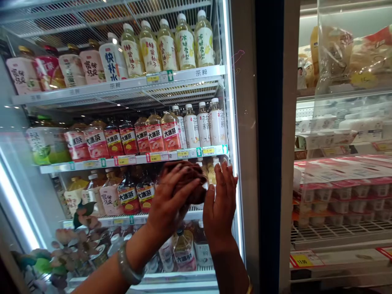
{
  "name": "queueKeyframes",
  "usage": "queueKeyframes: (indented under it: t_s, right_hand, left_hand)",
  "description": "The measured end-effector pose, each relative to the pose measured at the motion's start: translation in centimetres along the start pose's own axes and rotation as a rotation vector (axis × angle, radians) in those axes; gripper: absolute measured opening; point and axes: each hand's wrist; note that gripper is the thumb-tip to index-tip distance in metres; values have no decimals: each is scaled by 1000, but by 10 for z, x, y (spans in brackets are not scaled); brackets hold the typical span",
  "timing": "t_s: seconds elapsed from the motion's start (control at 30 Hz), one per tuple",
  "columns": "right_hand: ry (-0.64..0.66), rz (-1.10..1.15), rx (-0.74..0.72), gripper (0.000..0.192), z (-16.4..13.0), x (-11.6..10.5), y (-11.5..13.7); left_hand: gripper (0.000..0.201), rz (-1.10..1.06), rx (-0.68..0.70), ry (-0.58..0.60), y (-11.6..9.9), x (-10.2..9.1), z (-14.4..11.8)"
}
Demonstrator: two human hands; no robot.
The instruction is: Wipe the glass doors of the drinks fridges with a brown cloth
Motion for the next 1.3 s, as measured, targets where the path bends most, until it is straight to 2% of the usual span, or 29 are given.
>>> queueKeyframes:
  t_s: [0.1,0.17,0.3,0.33,0.37,0.5,0.57,0.63,0.7,0.77,0.87,1.0,1.1,1.2,1.3]
  right_hand:
    - [29,-8,-16,53,-1,1,3]
    - [48,-16,-27,52,-2,4,6]
    - [93,-17,-22,51,-6,9,13]
    - [98,-20,-20,51,-6,9,14]
    - [98,-23,-18,50,-6,10,14]
    - [81,-21,-33,49,-7,11,15]
    - [78,-31,-59,50,-9,14,18]
    - [88,-50,-92,51,-12,20,25]
    - [111,-50,-124,52,-16,26,35]
    - [137,-39,-141,54,-21,33,44]
    - [152,-57,-153,55,-28,42,52]
    - [138,-111,-178,57,-34,53,50]
    - [120,-132,-187,61,-37,61,51]
    - [135,-68,-201,61,-38,64,63]
    - [147,132,-297,57,-38,64,84]
  left_hand:
    - [60,64,-277,-128,10,-13,-8]
    - [62,46,-342,-175,10,-15,-8]
    - [50,12,-49,-5,5,-9,-5]
    - [49,19,-29,5,7,-10,-5]
    - [50,33,-63,-20,11,-12,-5]
    - [64,81,-413,-215,29,-30,-18]
    - [68,90,-495,-231,29,-34,-33]
    - [66,67,-458,-157,22,-31,-50]
    - [61,10,-352,-43,14,-25,-65]
    - [57,-36,-283,13,13,-22,-70]
    - [56,-34,-324,-81,31,-33,-61]
    - [60,47,-498,-250,70,-61,-50]
    - [62,73,-615,-327,76,-68,-55]
    - [61,36,-570,-232,61,-61,-62]
    - [61,-13,-515,-97,45,-55,-63]
Point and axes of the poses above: each hand's wrist, its own z-axis towards the middle knuckle, its own x-axis out of the palm, y = z × x, and after that the axes turned 10 degrees about -x, right-handed
